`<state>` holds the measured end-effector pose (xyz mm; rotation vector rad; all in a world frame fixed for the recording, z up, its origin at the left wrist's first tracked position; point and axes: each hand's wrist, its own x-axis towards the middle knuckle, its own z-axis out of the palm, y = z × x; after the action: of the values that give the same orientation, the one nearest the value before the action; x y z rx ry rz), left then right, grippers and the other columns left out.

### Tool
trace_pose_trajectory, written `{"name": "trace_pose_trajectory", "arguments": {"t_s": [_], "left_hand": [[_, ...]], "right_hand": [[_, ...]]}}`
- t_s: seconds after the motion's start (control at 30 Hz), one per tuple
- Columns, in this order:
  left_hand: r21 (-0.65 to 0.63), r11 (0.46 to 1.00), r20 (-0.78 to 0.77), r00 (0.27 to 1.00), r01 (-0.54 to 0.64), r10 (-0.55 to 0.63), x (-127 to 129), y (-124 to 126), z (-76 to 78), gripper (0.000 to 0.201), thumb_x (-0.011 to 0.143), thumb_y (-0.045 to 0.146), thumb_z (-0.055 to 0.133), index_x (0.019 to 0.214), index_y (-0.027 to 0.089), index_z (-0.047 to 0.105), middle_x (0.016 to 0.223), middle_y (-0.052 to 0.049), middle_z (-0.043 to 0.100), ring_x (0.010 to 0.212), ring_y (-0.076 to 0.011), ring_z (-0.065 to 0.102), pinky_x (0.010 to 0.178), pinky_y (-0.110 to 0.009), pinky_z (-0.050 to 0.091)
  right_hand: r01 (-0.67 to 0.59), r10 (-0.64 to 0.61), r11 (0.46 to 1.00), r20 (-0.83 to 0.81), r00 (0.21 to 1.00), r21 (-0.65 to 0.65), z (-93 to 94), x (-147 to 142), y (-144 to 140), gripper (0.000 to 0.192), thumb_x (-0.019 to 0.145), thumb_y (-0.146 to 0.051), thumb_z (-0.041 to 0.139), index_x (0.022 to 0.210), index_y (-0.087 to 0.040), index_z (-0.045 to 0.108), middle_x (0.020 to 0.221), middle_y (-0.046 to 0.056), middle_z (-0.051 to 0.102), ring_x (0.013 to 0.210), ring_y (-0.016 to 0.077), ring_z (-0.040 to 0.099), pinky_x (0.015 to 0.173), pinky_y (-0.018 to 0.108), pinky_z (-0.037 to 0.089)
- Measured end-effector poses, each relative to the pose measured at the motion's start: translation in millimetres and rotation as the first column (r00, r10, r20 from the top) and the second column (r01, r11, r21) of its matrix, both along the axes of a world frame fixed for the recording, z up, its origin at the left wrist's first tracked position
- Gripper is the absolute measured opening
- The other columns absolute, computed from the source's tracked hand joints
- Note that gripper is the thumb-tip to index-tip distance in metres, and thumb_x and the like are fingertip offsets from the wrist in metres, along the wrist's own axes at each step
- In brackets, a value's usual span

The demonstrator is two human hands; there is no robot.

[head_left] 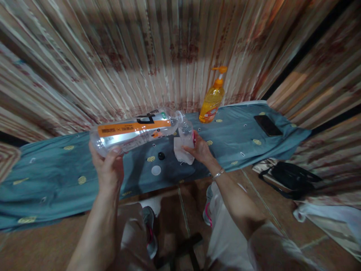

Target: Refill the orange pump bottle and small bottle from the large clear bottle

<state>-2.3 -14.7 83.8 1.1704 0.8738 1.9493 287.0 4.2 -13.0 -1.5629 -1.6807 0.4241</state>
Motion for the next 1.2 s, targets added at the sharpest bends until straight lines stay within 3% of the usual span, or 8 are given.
{"name": "trace_pose_trajectory", "arguments": {"t_s": [0.43, 0.67, 0.97, 1.2], "left_hand": [[0.012, 1.0, -0.012, 1.0, -0.001, 0.001, -1.3, 1.2, -1.8, 0.083, 0.052, 0.033, 0.094, 0.131, 0.035, 0.068, 0.122, -0.003, 0.073, 0.086, -0.0182, 0.066, 0.086, -0.039, 0.059], [0.017, 1.0, 0.001, 1.0, 0.001, -0.001, -2.2, 1.8, -2.7, 0.082, 0.052, 0.033, 0.094, 0.13, 0.035, 0.069, 0.122, -0.003, 0.073, 0.087, -0.0184, 0.066, 0.087, -0.04, 0.059], [0.015, 1.0, 0.013, 1.0, -0.001, 0.001, -2.0, 1.3, -2.3, 0.078, 0.052, 0.03, 0.093, 0.127, 0.033, 0.07, 0.121, -0.003, 0.074, 0.084, -0.0165, 0.065, 0.08, -0.034, 0.059], [0.024, 1.0, -0.009, 1.0, -0.002, 0.003, -2.2, 2.2, -2.9, 0.073, 0.053, 0.031, 0.092, 0.123, 0.033, 0.073, 0.12, -0.002, 0.074, 0.084, -0.0166, 0.066, 0.078, -0.033, 0.06]], "right_hand": [[0.025, -0.024, 0.999, 0.002, 1.0, -0.021, 1.8, -1.1, -0.3, 0.08, 0.076, -0.038, 0.09, 0.14, -0.008, 0.053, 0.127, 0.023, 0.073, 0.116, 0.0367, 0.073, 0.101, 0.047, 0.059], [0.046, -0.045, 0.998, 0.017, 0.999, -0.033, 4.3, -2.7, -1.3, 0.077, 0.076, -0.037, 0.091, 0.139, -0.011, 0.054, 0.126, 0.021, 0.074, 0.116, 0.035, 0.074, 0.101, 0.046, 0.059], [0.035, -0.035, 0.999, 0.016, 0.999, 0.0, -0.8, -1.4, 0.0, 0.075, 0.078, -0.038, 0.088, 0.141, -0.017, 0.053, 0.126, 0.018, 0.075, 0.115, 0.0357, 0.075, 0.099, 0.05, 0.061], [0.035, -0.036, 0.999, 0.007, 0.999, 0.017, -0.8, -2.2, 0.1, 0.077, 0.076, -0.037, 0.09, 0.14, -0.014, 0.055, 0.126, 0.02, 0.075, 0.116, 0.0356, 0.074, 0.1, 0.046, 0.06]]}}
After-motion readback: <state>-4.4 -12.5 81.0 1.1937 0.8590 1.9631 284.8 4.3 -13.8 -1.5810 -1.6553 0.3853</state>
